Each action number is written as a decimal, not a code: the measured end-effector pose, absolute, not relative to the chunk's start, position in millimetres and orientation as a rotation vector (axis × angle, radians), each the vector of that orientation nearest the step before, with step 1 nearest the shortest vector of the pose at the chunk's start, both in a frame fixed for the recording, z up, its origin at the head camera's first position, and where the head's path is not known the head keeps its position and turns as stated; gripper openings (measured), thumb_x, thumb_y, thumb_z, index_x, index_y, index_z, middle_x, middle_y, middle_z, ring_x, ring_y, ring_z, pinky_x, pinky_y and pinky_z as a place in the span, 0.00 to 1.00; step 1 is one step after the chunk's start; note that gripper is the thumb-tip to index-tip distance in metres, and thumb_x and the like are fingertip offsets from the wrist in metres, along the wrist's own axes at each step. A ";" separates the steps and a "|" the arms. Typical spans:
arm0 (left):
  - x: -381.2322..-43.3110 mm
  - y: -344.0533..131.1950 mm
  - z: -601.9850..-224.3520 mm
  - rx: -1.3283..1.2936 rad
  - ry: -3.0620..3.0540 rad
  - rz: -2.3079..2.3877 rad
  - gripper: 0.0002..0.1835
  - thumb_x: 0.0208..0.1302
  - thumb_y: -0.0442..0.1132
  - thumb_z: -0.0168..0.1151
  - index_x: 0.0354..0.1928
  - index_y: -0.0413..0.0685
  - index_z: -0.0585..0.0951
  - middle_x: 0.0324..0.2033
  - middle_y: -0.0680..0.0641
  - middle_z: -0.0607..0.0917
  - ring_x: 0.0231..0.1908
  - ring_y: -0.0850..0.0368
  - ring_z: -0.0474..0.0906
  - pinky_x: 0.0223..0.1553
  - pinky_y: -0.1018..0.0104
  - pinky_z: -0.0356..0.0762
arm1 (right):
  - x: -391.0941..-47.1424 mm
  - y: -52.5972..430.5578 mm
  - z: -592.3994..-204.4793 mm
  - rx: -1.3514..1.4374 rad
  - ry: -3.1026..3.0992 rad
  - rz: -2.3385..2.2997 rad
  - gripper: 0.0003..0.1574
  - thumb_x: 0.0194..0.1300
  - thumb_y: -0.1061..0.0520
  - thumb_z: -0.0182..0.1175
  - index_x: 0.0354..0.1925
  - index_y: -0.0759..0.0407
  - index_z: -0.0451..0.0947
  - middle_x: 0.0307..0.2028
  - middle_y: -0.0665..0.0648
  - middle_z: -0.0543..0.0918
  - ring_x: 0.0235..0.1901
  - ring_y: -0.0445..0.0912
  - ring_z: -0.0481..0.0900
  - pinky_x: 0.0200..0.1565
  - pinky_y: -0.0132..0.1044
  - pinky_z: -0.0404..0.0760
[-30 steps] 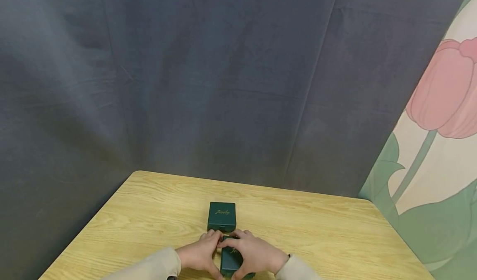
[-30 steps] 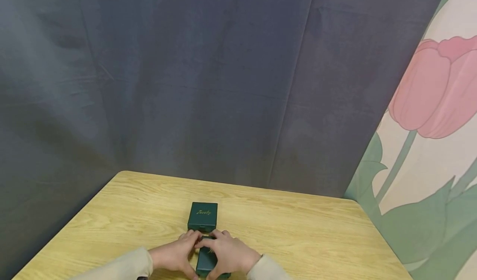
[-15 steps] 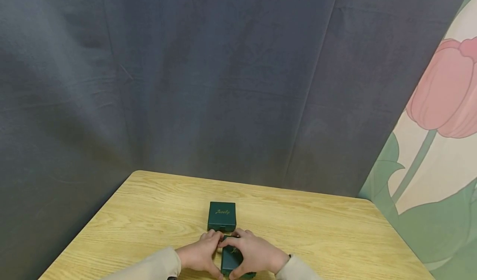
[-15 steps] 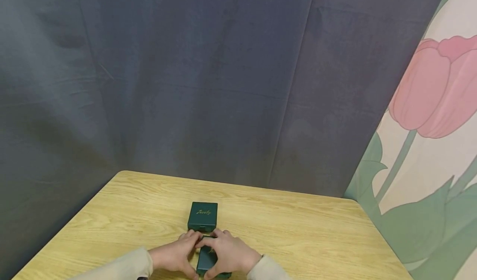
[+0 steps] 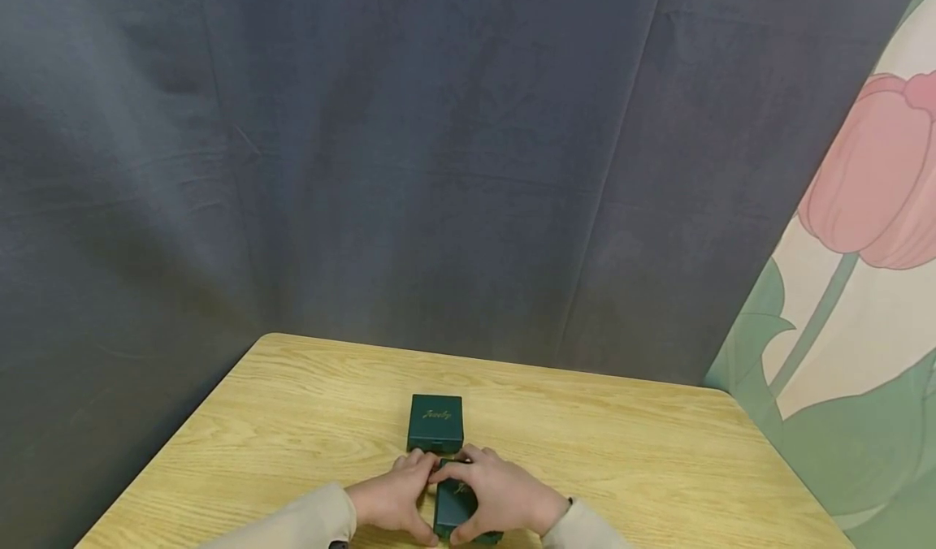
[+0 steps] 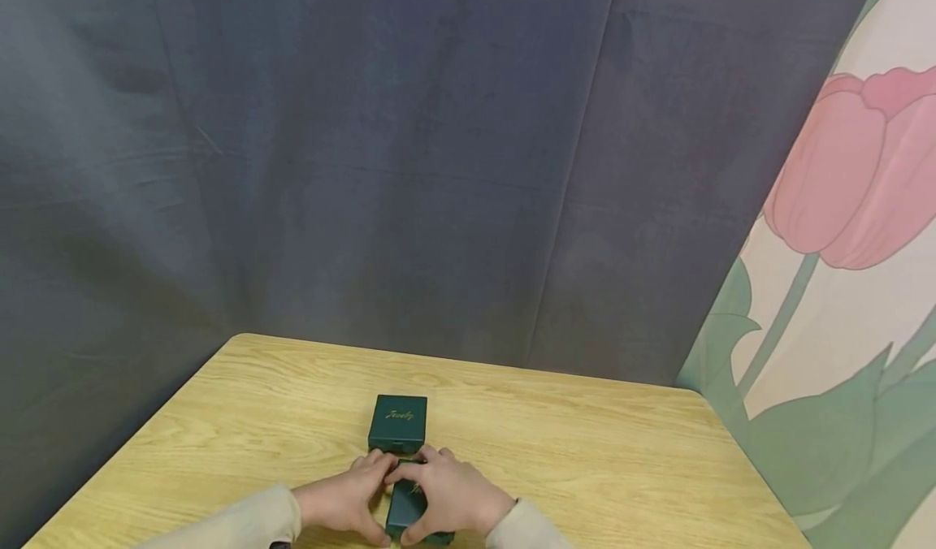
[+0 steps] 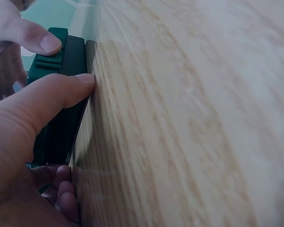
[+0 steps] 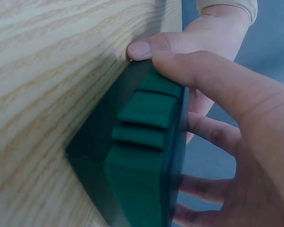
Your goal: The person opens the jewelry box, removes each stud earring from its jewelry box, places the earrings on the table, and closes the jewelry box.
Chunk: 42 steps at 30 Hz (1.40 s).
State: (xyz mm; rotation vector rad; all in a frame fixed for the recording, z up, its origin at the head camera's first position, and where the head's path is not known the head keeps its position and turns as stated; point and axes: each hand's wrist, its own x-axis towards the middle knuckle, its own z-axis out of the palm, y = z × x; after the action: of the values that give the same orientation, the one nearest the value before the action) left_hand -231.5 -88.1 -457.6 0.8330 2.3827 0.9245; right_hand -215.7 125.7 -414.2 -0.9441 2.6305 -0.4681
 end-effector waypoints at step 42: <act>-229.1 -85.7 -455.0 0.843 2.387 0.947 0.38 0.47 0.44 0.76 0.58 0.51 0.66 0.44 0.53 0.66 0.43 0.60 0.60 0.48 0.66 0.67 | -301.8 267.9 -412.2 -0.589 2.860 -0.710 0.46 0.51 0.47 0.74 0.66 0.49 0.68 0.66 0.68 0.62 0.57 0.63 0.69 0.48 0.55 0.75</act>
State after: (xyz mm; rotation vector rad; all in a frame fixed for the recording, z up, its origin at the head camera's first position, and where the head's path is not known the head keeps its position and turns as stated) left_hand -229.1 -85.7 -455.0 0.8431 2.3872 0.9471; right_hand -301.8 267.9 -412.2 -0.5894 2.8603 -0.7100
